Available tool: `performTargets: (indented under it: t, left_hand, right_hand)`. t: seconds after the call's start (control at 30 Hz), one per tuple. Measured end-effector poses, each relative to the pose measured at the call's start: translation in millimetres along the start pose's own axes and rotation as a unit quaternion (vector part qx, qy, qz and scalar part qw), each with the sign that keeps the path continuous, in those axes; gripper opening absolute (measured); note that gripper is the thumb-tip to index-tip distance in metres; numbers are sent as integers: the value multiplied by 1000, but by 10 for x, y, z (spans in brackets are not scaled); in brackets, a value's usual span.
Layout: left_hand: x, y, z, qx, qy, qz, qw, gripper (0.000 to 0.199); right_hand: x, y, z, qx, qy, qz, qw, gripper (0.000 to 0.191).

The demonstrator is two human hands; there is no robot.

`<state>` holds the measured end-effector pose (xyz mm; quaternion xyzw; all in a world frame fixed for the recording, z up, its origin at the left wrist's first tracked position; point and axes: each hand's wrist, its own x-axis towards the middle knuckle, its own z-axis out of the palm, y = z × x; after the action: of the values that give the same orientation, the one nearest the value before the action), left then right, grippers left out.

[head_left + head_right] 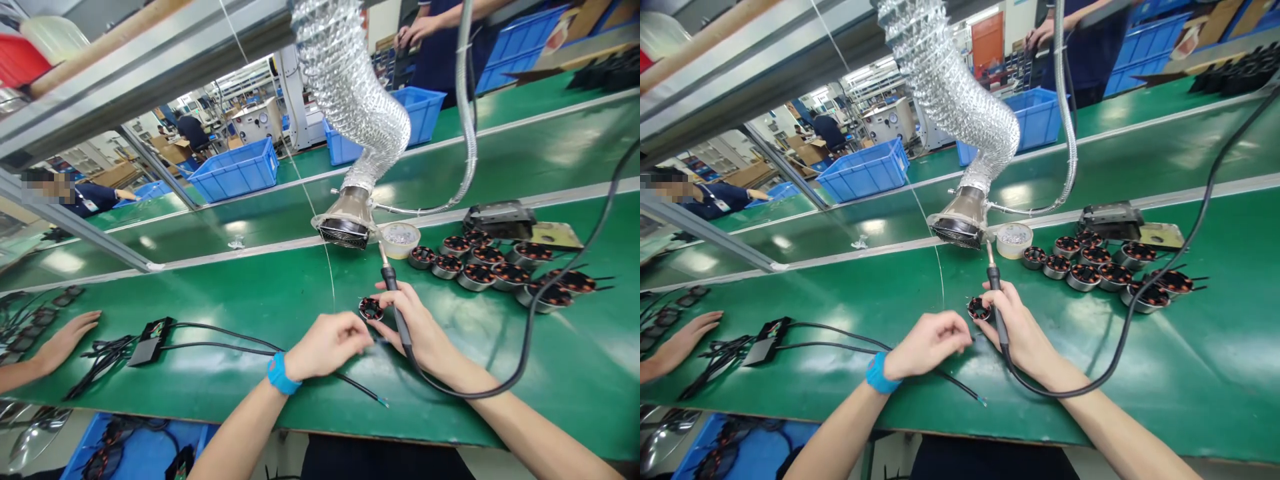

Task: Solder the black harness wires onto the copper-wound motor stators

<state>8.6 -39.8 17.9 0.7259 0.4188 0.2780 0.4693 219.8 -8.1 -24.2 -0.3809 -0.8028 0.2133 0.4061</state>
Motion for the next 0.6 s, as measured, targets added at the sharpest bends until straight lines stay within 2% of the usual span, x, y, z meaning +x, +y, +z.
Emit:
performTargets:
  t: [0.07, 0.17, 0.23, 0.4, 0.6]
  left_hand:
    - [51, -16, -77, -101, 96, -31, 990, 23]
    - [120, -55, -126, -152, 159, -17, 975, 27]
    - [145, -76, -117, -158, 175, -12, 972, 26]
    - [140, -88, -51, -151, 172, -13, 973, 26]
    - [147, -89, -23, -176, 186, -6, 967, 26]
  right_hand:
    - [8, -3, 26, 9, -3, -6, 1000, 20]
    - [29, -47, 61, 40, -16, -12, 999, 23]
    - [51, -99, 77, 66, -1, -15, 998, 26]
    - [136, -247, 122, 131, 102, -17, 986, 20]
    - [211, -397, 254, 249, 144, 34, 957, 20]
